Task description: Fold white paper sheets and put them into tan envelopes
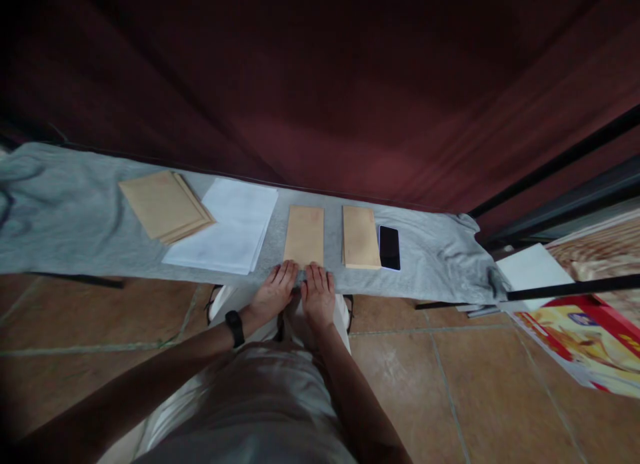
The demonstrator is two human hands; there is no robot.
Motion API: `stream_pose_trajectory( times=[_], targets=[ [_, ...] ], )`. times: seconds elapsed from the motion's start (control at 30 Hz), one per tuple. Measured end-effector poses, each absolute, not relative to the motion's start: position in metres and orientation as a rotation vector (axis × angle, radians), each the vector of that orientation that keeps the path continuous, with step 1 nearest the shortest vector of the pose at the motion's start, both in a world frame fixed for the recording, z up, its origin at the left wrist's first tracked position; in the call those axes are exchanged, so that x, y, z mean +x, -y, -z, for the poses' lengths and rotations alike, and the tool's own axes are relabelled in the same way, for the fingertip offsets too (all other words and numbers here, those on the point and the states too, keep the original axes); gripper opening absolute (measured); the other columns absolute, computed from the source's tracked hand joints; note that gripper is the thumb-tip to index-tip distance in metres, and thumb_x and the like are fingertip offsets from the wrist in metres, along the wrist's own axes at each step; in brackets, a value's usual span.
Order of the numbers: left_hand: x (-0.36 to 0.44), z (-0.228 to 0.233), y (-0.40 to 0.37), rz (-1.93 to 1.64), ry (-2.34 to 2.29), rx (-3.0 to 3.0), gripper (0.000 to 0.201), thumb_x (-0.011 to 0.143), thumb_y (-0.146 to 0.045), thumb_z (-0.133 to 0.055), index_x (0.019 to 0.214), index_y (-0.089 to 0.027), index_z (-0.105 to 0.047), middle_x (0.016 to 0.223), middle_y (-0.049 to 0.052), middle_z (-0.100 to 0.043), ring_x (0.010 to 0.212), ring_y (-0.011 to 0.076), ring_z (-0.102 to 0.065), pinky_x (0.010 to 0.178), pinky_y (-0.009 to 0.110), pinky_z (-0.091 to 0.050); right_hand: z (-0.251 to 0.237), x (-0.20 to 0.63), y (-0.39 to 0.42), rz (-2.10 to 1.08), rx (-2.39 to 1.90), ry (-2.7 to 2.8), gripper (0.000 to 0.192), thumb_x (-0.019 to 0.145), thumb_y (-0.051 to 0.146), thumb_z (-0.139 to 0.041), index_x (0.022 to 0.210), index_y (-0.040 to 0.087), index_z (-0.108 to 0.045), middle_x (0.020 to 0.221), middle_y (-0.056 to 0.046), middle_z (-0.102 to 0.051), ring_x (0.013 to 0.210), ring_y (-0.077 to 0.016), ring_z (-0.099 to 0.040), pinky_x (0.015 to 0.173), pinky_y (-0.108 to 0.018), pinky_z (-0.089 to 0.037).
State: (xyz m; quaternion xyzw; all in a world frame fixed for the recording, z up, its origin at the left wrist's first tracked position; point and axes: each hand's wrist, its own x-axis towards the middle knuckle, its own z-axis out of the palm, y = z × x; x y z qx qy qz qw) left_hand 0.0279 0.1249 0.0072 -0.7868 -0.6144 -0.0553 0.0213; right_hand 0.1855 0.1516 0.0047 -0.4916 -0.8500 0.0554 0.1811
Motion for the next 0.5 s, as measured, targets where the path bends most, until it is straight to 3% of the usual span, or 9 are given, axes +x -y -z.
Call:
stream_pose_trajectory(
  times=[0.3,0.5],
  targets=[
    [0.022,-0.009,-0.127,0.175,1.866,-2.465,0.064,0.094,-0.029,-0.048,0.152,-0.002,-0.040,0.155,0.024,-0.045,0.149,0.0338,-0.037,0.123,0.050,-0.029,-0.004,0.185,-0.151,-0.159,-1.408,2.376,0.048,0.106,0.028,-0.038,0.153,0.016,-0.044,0.156,-0.011,-0.048,0.146,-0.0241,-0.039,0.123,-0.047,-0.024],
    [0.014,-0.007,-0.122,0.371,1.897,-2.450,0.068,0.096,-0.035,-0.049,0.153,0.000,-0.037,0.158,0.025,-0.040,0.152,0.0326,-0.031,0.123,0.048,-0.030,-0.004,0.185,-0.152,-0.182,-1.455,2.357,0.048,0.107,0.031,-0.039,0.153,0.018,-0.044,0.157,-0.009,-0.046,0.146,-0.0236,-0.039,0.123,-0.046,-0.024]
  ],
)
